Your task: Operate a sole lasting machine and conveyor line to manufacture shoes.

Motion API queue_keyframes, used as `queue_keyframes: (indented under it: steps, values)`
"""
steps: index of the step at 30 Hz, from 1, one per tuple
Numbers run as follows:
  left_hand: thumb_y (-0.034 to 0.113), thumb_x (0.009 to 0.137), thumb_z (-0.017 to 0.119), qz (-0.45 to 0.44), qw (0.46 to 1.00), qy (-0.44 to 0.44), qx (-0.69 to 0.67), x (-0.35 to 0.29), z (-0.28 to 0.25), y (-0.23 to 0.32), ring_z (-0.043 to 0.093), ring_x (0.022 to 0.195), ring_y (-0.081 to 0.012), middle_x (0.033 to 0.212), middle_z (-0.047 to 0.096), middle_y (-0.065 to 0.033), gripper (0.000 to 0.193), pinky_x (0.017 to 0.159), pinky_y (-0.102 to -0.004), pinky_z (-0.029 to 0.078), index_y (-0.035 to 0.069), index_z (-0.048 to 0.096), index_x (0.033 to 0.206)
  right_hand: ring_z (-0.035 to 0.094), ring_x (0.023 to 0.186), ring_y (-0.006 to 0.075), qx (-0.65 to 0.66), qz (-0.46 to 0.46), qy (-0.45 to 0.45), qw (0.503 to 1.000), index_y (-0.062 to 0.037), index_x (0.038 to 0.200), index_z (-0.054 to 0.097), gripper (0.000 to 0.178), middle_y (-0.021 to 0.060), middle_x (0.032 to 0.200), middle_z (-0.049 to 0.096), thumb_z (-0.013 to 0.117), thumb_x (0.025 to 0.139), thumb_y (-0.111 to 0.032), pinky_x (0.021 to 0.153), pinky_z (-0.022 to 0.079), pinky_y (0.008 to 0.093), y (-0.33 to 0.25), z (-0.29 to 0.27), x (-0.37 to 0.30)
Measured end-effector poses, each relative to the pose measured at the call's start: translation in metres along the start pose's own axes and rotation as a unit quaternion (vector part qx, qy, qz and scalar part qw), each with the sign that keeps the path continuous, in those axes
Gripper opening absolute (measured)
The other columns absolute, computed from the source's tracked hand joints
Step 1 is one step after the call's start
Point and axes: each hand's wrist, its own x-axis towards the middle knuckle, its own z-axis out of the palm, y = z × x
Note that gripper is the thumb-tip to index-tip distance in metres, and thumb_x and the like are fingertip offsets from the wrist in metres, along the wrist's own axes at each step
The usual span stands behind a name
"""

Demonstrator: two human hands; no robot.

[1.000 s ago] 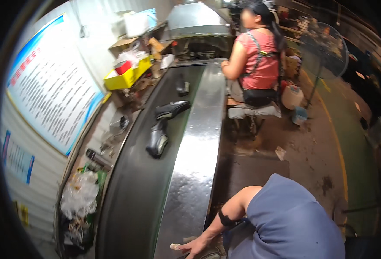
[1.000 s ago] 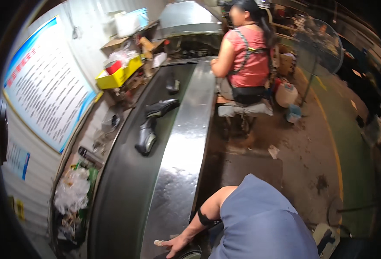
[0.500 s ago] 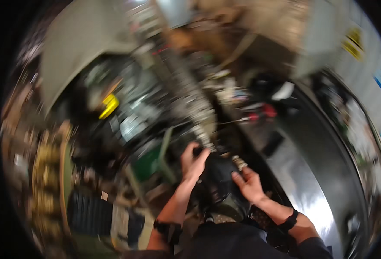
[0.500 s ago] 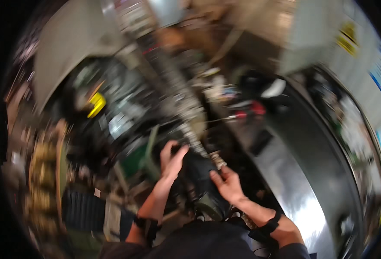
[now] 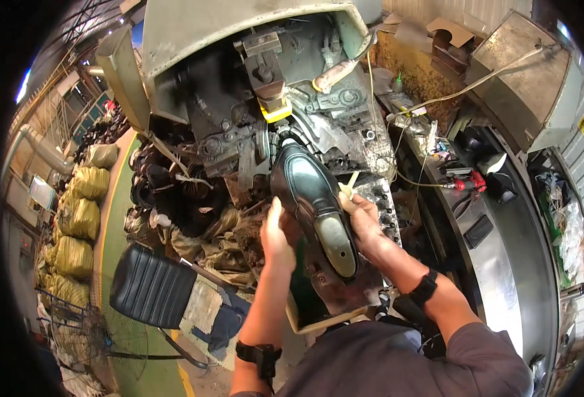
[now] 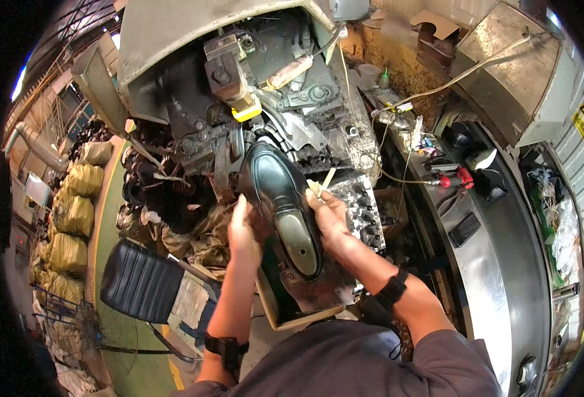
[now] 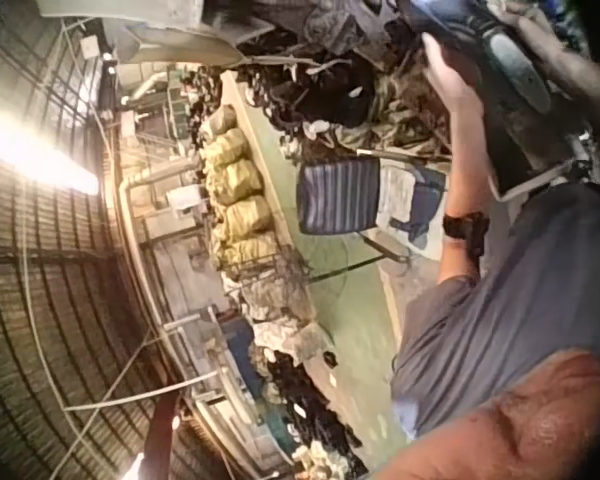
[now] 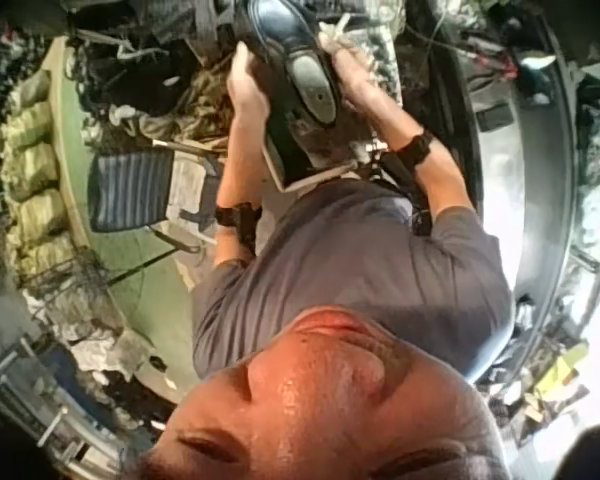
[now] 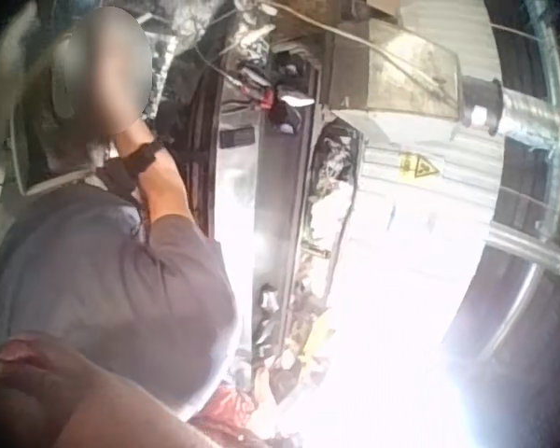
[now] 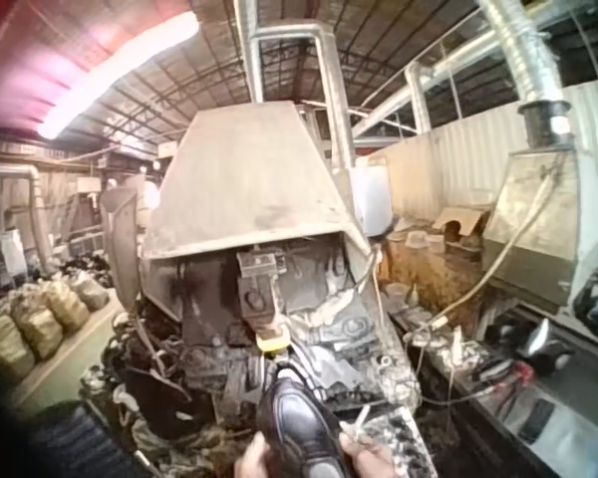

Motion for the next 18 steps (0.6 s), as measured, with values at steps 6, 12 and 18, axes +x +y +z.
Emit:
queue_keyframes:
  steps: [6,12,18]
  values:
    - [0.036,0.098,0.06,0.008,0.994,0.07,-0.087,0.024,-0.004,-0.022,0.068,0.083,-0.0199,0.101,0.071,-0.0065,0.034,0.072,-0.032,0.054,0.004,0.067,0.11,0.062,0.091,0.0148,0.036,0.007,-0.009,0.999,-0.0024,0.117,0.065,0.021,0.0055,0.107,0.067,0.06,0.099,-0.011,0.081,0.054,0.0297,0.022,0.027,0.035]
    - [0.035,0.098,0.057,-0.043,0.992,0.092,-0.076,0.057,0.006,-0.023,0.067,0.078,-0.0168,0.095,0.072,-0.0025,0.029,0.069,-0.031,0.054,0.01,0.07,0.106,0.06,0.091,0.0121,0.046,0.007,0.023,0.999,-0.0021,0.115,0.065,0.02,0.0012,0.104,0.065,0.064,0.097,-0.011,0.083,0.052,0.0283,0.034,0.015,0.075]
    - [0.031,0.097,0.06,-0.049,0.988,0.109,-0.1,0.081,0.006,-0.018,0.069,0.08,-0.0201,0.1,0.073,-0.007,0.029,0.071,-0.0335,0.055,0.005,0.07,0.108,0.058,0.087,0.011,0.039,0.004,0.06,0.997,-0.0012,0.114,0.066,0.021,0.0007,0.099,0.065,0.066,0.097,-0.015,0.082,0.051,0.0276,0.037,0.024,0.094]
